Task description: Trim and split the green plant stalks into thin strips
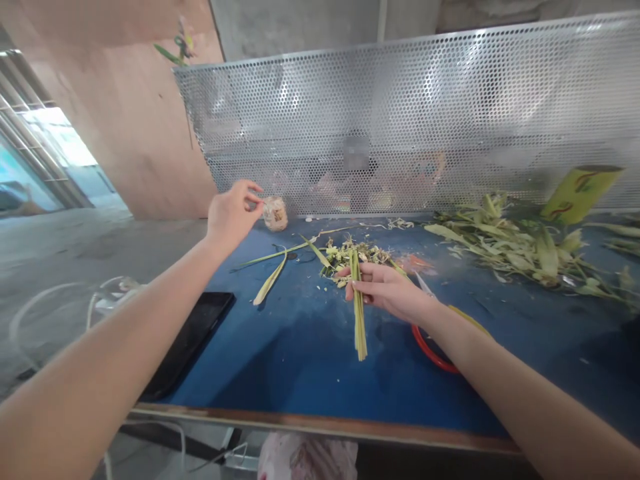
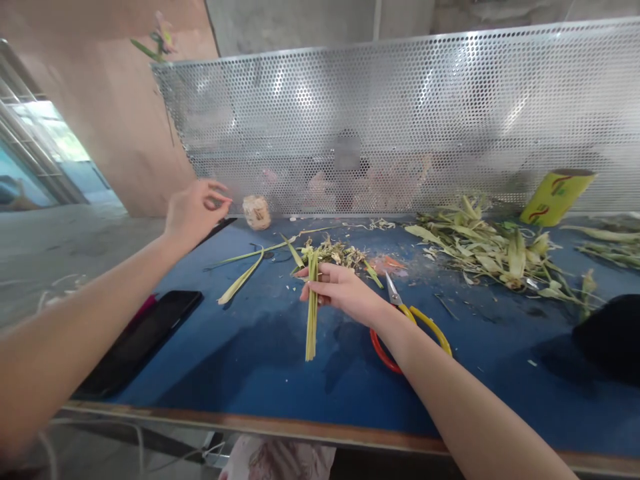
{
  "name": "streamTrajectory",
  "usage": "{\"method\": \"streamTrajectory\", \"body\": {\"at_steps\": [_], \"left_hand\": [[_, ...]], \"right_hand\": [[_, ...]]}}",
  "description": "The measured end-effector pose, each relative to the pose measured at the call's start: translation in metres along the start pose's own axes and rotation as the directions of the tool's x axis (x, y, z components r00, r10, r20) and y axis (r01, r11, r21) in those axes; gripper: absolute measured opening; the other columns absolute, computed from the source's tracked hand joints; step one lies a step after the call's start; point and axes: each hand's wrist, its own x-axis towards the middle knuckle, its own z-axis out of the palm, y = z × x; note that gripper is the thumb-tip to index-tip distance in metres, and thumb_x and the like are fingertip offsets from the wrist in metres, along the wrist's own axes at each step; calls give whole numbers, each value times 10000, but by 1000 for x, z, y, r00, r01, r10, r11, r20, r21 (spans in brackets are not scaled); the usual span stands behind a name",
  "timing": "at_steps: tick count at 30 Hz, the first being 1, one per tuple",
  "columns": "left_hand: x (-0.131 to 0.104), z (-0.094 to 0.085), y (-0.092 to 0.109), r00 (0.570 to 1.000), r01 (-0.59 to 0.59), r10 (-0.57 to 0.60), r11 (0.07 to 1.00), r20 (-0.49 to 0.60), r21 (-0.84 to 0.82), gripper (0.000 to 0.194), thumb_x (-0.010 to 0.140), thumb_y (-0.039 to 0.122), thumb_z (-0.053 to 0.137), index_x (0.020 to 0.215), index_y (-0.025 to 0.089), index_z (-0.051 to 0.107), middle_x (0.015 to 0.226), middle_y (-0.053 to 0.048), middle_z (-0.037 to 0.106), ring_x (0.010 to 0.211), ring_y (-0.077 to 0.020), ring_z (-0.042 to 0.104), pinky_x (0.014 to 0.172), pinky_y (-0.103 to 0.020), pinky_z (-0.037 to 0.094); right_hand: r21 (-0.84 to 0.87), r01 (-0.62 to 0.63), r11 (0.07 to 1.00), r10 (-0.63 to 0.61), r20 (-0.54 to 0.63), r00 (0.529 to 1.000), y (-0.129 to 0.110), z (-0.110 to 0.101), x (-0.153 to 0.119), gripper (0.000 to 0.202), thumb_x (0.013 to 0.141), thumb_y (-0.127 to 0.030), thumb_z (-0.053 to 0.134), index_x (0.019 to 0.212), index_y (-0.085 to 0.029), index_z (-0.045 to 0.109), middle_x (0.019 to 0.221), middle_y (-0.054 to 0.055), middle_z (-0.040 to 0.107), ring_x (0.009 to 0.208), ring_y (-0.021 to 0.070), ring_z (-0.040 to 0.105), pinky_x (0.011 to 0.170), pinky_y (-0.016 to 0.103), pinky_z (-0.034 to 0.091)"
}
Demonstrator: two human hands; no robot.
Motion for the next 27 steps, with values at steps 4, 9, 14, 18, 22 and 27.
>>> {"method": "streamTrajectory", "body": {"at_steps": [4, 9, 14, 18, 22, 27], "left_hand": [[-4, -6, 1, 997, 44, -46, 999, -62, -23, 242, 747, 311, 543, 951, 183, 570, 676, 22, 654, 621, -137, 575, 740, -304, 420], [-17, 2, 17, 995, 31, -4, 965, 104, -259, 334, 706, 322, 599, 1003, 190, 518, 755, 3, 673, 530, -114, 591, 637, -278, 470], [-34, 10, 52, 957, -83, 183, 916, 226, -393, 391, 702, 283, 608, 1069, 208, 497, 742, -6, 689, 687, -153, 630, 671, -279, 468], [-39, 6, 77, 929, -195, 291, 912, 231, -362, 376, 725, 264, 574, 1091, 215, 505, 766, 0, 695, 735, -150, 612, 641, -264, 437], [-44, 15, 95, 929, -233, 327, 882, 175, -410, 368, 722, 206, 555, 1087, 211, 508, 775, 9, 694, 704, -125, 598, 640, -251, 423], [-57, 41, 111, 960, -212, 278, 818, 45, -535, 350, 732, 204, 551, 1078, 225, 505, 780, 9, 687, 685, -117, 594, 692, -260, 423]], "right_hand": [[16, -1, 1000, 1, 8, 1000, 1, 0, 1, 215, 776, -168, 552, 990, -146, 559, 694, 17, 603, 658, 98, 530, 615, 239, 385], [81, 9, 997, -10, 9, 1000, 2, 0, 1, 143, 728, -206, 617, 838, -152, 544, 681, 26, 615, 613, 101, 511, 589, 248, 388], [227, 90, 970, -87, -21, 996, 2, 0, 2, 184, 706, -277, 658, 776, -156, 539, 764, 32, 612, 532, 69, 439, 546, 246, 365], [299, 106, 948, -82, -91, 992, -1, 1, 3, 198, 700, -282, 664, 809, -136, 590, 623, -13, 503, 541, 77, 420, 536, 240, 354], [339, 52, 939, -27, -79, 997, -2, 4, 3, 213, 666, -299, 681, 754, -144, 564, 643, -5, 516, 534, 80, 418, 510, 231, 330], [339, 34, 940, -20, -47, 999, 0, 5, 2, 223, 613, -287, 711, 676, -158, 541, 604, -18, 521, 495, 71, 400, 497, 227, 331]]}}
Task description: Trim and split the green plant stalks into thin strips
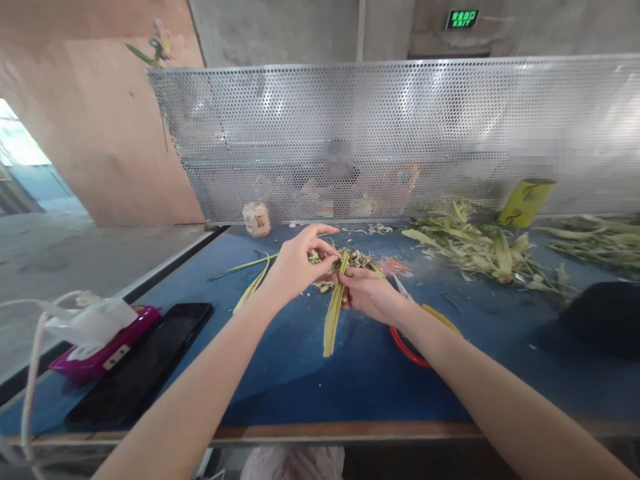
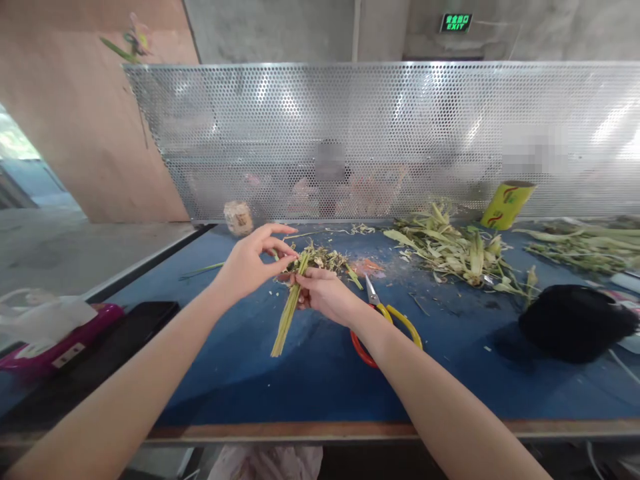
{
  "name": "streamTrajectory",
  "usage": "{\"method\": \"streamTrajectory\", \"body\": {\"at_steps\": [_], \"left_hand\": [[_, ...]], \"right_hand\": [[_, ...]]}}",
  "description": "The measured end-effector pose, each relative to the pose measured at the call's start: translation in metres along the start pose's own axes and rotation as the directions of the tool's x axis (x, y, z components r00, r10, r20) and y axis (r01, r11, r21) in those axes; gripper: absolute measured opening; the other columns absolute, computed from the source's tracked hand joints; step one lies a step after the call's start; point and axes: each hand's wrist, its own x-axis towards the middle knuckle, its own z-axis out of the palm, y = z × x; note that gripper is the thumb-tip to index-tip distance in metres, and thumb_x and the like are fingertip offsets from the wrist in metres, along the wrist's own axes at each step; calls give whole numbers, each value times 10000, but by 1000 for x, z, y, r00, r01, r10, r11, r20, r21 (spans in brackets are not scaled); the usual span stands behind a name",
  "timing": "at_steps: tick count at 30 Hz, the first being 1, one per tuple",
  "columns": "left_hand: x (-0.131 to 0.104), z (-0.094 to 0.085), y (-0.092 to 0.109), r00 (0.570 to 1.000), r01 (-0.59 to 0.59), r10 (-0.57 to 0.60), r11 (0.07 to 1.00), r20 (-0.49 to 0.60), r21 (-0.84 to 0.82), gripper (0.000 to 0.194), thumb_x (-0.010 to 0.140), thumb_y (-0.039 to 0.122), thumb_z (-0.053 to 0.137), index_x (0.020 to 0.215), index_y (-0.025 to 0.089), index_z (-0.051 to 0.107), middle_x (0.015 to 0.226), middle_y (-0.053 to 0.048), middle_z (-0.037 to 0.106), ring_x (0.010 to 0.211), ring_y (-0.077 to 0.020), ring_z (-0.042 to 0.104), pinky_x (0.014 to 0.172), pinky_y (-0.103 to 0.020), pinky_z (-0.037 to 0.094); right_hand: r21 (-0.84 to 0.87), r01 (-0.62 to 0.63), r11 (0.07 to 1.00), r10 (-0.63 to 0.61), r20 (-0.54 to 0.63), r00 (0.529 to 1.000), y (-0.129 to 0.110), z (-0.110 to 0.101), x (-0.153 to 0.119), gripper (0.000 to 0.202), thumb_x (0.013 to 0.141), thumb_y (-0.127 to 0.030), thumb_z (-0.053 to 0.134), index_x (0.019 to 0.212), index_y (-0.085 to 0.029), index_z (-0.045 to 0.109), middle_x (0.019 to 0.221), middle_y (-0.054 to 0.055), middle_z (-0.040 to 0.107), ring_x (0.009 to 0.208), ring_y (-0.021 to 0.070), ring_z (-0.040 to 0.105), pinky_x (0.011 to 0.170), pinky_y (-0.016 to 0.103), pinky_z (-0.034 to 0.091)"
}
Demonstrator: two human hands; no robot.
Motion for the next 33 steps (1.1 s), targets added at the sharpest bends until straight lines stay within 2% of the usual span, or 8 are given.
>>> {"method": "streamTrajectory", "body": {"at_steps": [4, 6, 8, 12, 16, 19, 30, 33], "left_hand": [[-10, 14, -2, 990, -44, 37, 998, -133, -47, 268, 744, 161, 527, 1004, 231, 529, 803, 2, 672, 709, -122, 600, 696, -266, 418], [-14, 15, -4, 972, -41, 22, 996, -232, -77, 221, 741, 151, 530, 949, 226, 538, 814, -6, 665, 742, -128, 601, 690, -267, 419], [-16, 14, -6, 963, -33, -4, 990, -268, -134, 198, 734, 150, 544, 921, 216, 529, 807, -9, 659, 743, -128, 598, 679, -265, 424], [-17, 13, -9, 981, 15, -76, 945, -177, -325, 217, 727, 159, 571, 923, 203, 491, 770, -5, 653, 701, -117, 582, 652, -255, 430], [-17, 18, -11, 975, 181, -222, 797, 0, -576, 268, 729, 183, 587, 954, 207, 444, 783, -5, 648, 648, -106, 577, 589, -242, 431], [-18, 23, -10, 959, 253, -275, 713, 71, -654, 243, 745, 172, 568, 949, 195, 437, 803, -17, 633, 717, -120, 601, 635, -248, 452], [-22, 27, -5, 992, 127, -114, 801, 60, -584, 285, 781, 149, 528, 1048, 228, 471, 845, -10, 638, 847, -148, 605, 756, -284, 460], [-24, 27, 0, 999, 35, -32, 837, 15, -546, 165, 785, 151, 531, 934, 220, 547, 1014, -28, 621, 943, -152, 585, 846, -288, 438]], "right_hand": [[-62, -9, 998, 9, 1, 1000, -2, -3, 0, 180, 629, -279, 683, 650, -146, 565, 620, 3, 550, 469, 64, 397, 479, 226, 343], [-95, -9, 995, 6, -26, 1000, -3, -5, 1, 166, 621, -273, 682, 649, -138, 589, 600, 2, 545, 457, 60, 393, 467, 224, 347], [-118, -4, 993, -3, -60, 998, -4, -7, 2, 163, 612, -271, 686, 644, -133, 605, 555, -8, 520, 448, 59, 394, 460, 221, 353], [-152, 33, 988, -48, -95, 994, -2, -11, 4, 173, 606, -274, 703, 642, -123, 626, 627, 18, 572, 461, 62, 431, 483, 241, 396], [-200, 61, 978, -86, -118, 989, -1, -13, 4, 182, 610, -283, 711, 638, -118, 639, 645, 37, 592, 485, 83, 466, 512, 278, 428], [-246, 81, 966, -121, -152, 981, -2, -15, 5, 188, 600, -285, 722, 629, -117, 643, 618, 35, 586, 498, 88, 473, 523, 283, 434], [-402, 115, 908, -157, -73, 985, -1, -20, 3, 185, 633, -323, 716, 647, -151, 648, 608, 12, 588, 524, 104, 529, 535, 276, 457], [-417, 154, 896, -180, -23, 983, -2, -15, -1, 161, 650, -306, 709, 645, -159, 642, 574, -6, 572, 527, 103, 545, 539, 261, 459]]}}
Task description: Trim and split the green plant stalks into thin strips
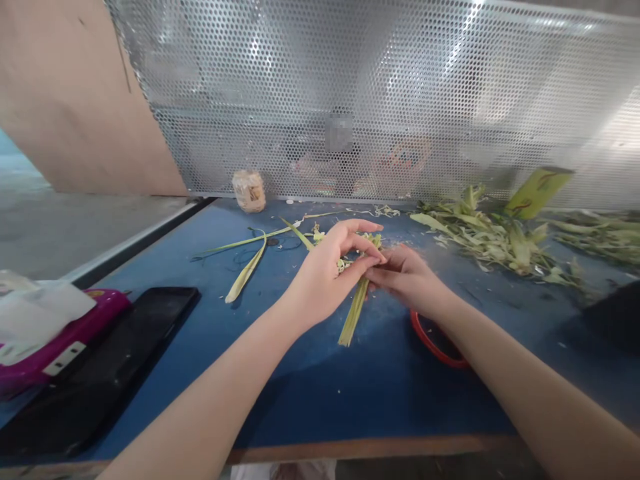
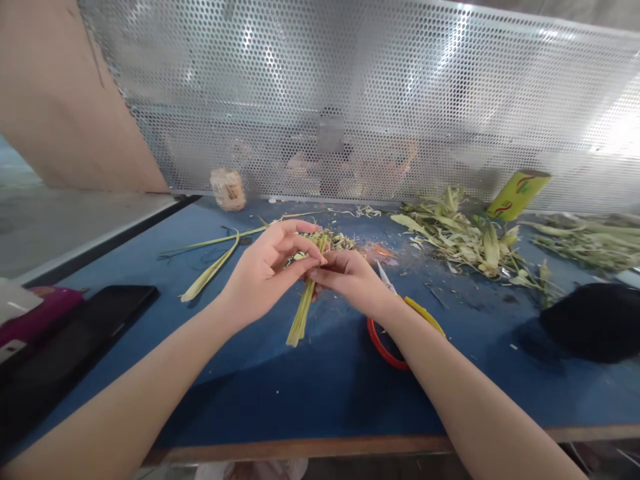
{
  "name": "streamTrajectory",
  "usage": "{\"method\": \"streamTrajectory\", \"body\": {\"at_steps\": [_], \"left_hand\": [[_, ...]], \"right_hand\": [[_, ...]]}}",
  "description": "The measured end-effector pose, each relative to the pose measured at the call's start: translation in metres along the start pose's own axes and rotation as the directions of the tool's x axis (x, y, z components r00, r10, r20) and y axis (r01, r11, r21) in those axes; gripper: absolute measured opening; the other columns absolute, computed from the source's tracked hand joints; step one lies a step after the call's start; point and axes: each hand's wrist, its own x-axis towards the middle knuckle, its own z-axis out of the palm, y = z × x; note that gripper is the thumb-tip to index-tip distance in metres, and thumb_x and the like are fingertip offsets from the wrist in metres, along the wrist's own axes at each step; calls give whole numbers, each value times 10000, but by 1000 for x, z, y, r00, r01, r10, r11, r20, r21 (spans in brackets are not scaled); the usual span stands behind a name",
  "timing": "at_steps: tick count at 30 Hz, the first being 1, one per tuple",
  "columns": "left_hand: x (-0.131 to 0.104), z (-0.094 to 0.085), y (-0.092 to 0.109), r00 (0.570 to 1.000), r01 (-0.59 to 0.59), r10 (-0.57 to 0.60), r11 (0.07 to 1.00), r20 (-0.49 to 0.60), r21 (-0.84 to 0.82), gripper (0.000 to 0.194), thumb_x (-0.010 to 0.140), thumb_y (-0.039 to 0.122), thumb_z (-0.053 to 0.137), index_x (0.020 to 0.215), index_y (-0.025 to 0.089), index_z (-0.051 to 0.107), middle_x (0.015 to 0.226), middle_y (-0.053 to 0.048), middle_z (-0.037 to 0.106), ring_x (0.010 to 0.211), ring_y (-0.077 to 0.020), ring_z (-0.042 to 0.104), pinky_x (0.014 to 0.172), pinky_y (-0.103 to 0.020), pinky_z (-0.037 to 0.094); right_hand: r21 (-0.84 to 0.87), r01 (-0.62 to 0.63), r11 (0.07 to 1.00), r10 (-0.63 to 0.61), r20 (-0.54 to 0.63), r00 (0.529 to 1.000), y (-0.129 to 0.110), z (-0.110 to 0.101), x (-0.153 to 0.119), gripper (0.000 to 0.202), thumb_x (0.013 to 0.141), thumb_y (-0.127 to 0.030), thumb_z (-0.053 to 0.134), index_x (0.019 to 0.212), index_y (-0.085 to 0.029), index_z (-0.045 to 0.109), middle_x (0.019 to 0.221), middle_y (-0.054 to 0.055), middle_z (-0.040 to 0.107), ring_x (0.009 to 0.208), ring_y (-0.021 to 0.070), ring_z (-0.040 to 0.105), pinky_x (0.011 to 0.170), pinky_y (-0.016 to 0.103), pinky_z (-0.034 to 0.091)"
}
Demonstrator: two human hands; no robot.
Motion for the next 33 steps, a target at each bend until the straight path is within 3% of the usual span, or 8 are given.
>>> {"method": "streamTrajectory", "body": {"at_steps": [2, 6, 10, 20, 23, 27, 30, 33], "left_hand": [[-1, 1, 3, 1000, -22, 22, 1000, 6, -18, 111, 791, 159, 527, 875, 215, 573, 1062, -29, 609, 956, -151, 586, 850, -277, 444], [-2, 2, 6, 999, 34, -36, 996, -21, -79, 246, 786, 181, 544, 1027, 230, 543, 834, -2, 660, 820, -145, 624, 773, -282, 486], [0, -2, 4, 994, 56, -60, 997, -87, -49, 247, 767, 145, 549, 1001, 219, 573, 815, -1, 670, 779, -134, 626, 713, -258, 497], [6, -7, -7, 969, 153, -168, 984, -179, -96, 257, 720, 139, 609, 972, 189, 595, 778, -4, 680, 772, -129, 635, 736, -256, 499], [9, -8, -14, 940, 203, -286, 907, -186, -369, 250, 704, 136, 628, 950, 174, 612, 752, -5, 685, 778, -128, 642, 786, -272, 494], [8, -9, -25, 896, 219, -427, 664, -123, -715, 190, 717, 120, 604, 897, 164, 643, 760, -10, 689, 784, -116, 643, 871, -296, 465], [6, -8, -29, 879, 243, -470, 589, -82, -771, 181, 725, 113, 594, 886, 166, 657, 766, -15, 691, 774, -105, 643, 883, -280, 454], [5, -9, -29, 880, 277, -471, 608, -57, -744, 201, 702, 105, 621, 892, 154, 661, 755, -25, 697, 732, -111, 648, 835, -276, 472]], "right_hand": [[48, 1, 999, -2, 28, 1000, -3, 4, -3, 148, 645, -290, 714, 628, -163, 639, 564, -14, 562, 514, 89, 531, 523, 243, 458], [178, -66, 982, 54, 72, 996, -7, 11, -5, 142, 614, -261, 737, 607, -159, 639, 561, -18, 555, 479, 66, 488, 492, 225, 465], [192, -105, 976, 93, 71, 993, -5, 12, -3, 162, 636, -283, 724, 643, -133, 664, 550, -7, 558, 499, 74, 504, 535, 252, 495], [-93, -51, 994, 33, -189, 981, 0, 1, 6, 206, 617, -336, 718, 713, -155, 694, 664, 11, 654, 544, 107, 598, 637, 302, 511], [-142, -65, 988, 33, -217, 976, -2, 1, 6, 127, 646, -273, 697, 714, -167, 693, 647, 2, 656, 551, 99, 596, 643, 291, 515], [-169, -34, 985, 0, -200, 980, -1, -2, 5, 113, 663, -241, 682, 751, -170, 682, 662, 5, 658, 561, 98, 596, 656, 295, 515], [-179, 7, 984, -37, -167, 985, 0, -6, 5, 131, 689, -251, 664, 795, -174, 666, 684, 6, 648, 582, 106, 607, 689, 315, 515], [-143, 52, 988, -77, -174, 982, -1, -9, 5, 235, 703, -223, 645, 936, -200, 630, 720, -8, 640, 601, 101, 599, 703, 323, 522]]}}
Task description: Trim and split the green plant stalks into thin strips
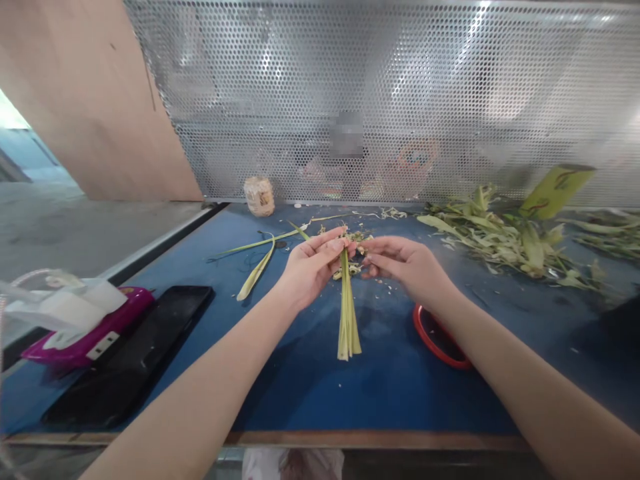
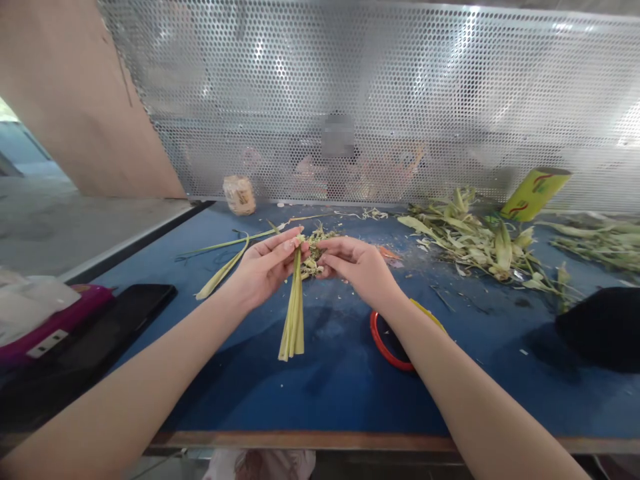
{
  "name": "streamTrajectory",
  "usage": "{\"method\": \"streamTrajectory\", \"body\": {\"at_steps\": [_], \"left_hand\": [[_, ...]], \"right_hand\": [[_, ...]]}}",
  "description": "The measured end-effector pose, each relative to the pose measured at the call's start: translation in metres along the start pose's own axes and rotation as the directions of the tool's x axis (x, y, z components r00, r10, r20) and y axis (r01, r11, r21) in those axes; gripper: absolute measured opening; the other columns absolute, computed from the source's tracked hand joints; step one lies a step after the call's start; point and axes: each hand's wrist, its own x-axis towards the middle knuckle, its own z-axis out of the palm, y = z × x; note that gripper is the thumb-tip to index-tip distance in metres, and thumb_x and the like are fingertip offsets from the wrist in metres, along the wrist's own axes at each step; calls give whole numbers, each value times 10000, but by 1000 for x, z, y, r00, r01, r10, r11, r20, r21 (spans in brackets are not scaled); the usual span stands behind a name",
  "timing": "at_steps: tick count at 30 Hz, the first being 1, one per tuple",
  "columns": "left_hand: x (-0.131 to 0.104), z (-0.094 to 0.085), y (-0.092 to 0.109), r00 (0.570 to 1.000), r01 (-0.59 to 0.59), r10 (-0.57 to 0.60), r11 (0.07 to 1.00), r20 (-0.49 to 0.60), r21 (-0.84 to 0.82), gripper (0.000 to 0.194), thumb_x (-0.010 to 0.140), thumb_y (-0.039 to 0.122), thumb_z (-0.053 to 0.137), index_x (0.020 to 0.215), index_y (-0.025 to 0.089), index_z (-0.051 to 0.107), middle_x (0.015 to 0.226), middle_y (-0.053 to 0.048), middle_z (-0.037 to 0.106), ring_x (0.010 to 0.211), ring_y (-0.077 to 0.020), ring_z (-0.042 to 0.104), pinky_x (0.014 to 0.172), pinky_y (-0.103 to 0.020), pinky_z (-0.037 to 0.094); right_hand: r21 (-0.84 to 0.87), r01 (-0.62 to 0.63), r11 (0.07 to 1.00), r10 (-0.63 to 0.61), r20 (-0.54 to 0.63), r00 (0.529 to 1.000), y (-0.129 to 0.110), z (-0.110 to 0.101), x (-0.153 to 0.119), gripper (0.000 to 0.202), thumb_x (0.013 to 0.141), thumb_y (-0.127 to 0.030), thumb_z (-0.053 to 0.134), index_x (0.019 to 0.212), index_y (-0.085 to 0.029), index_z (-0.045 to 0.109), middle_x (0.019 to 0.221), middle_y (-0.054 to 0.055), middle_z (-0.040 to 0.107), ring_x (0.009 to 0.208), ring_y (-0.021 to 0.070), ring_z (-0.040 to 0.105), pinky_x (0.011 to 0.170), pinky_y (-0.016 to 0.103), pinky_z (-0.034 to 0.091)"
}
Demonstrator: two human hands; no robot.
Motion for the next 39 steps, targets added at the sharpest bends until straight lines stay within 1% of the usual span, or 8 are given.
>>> {"method": "streamTrajectory", "body": {"at_steps": [3, 6, 8, 14, 19, 25, 32, 39], "left_hand": [[0, -1, 4, 998, -55, 50, 992, 40, 117, 241, 680, 115, 655, 920, 138, 654, 744, -30, 698, 717, -122, 647, 796, -283, 479], [0, -4, 7, 989, -140, 121, 960, 89, 243, 293, 669, 162, 685, 957, 135, 641, 736, -22, 693, 764, -135, 645, 840, -301, 458], [1, -6, 8, 983, -175, 144, 931, 116, 322, 333, 666, 191, 695, 988, 138, 630, 753, -22, 694, 800, -142, 643, 868, -309, 446], [2, -5, 8, 981, -195, 167, 845, 101, 497, 344, 679, 203, 683, 1008, 127, 616, 785, -34, 698, 830, -147, 643, 869, -296, 455], [3, -3, 7, 984, -180, 149, 826, 100, 535, 375, 681, 220, 677, 1037, 128, 602, 804, -44, 701, 835, -154, 640, 866, -310, 456], [3, -3, 7, 982, -189, 162, 836, 97, 514, 408, 685, 238, 674, 1069, 134, 584, 810, -46, 687, 849, -166, 630, 850, -327, 458], [2, -1, 8, 983, -178, 142, 874, 112, 452, 402, 687, 209, 671, 1067, 135, 565, 787, -23, 677, 788, -131, 627, 818, -296, 465], [-1, 1, 10, 983, -185, 155, 881, 103, 436, 472, 701, 183, 652, 1145, 189, 491, 787, -5, 651, 765, -132, 615, 719, -287, 494]], "right_hand": [[-137, 29, 990, -32, -20, 999, 1, -3, 0, 343, 713, -178, 611, 1054, -216, 590, 707, -12, 643, 605, 111, 605, 697, 325, 517], [-394, 45, 918, -40, 20, 999, 4, -6, 1, 207, 737, -182, 565, 925, -201, 651, 713, 8, 657, 618, 128, 626, 705, 320, 503], [-449, 52, 892, -31, 53, 998, 5, -8, 1, 137, 754, -212, 549, 826, -192, 662, 705, 11, 657, 613, 129, 628, 681, 303, 500], [-319, 79, 944, -76, 24, 997, 0, -8, 1, 160, 763, -309, 573, 706, -173, 635, 711, 12, 626, 550, 90, 563, 577, 250, 476], [38, 133, 990, -134, 39, 990, 1, -2, -1, 142, 757, -258, 598, 654, -179, 654, 969, 24, 601, 592, 60, 523, 570, 241, 454], [379, 27, 925, -66, 91, 994, 1, 3, -2, 175, 770, -188, 561, 622, -177, 653, 902, 40, 644, 711, 103, 577, 624, 239, 482], [403, 15, 915, -68, 118, 991, 0, 4, -3, 155, 791, -193, 557, 721, -160, 692, 790, 39, 668, 727, 113, 623, 668, 228, 522], [350, -27, 936, 30, -2, 1000, 4, 11, -1, 87, 689, -196, 683, 760, -147, 689, 737, 22, 679, 673, 104, 640, 711, 255, 553]]}}
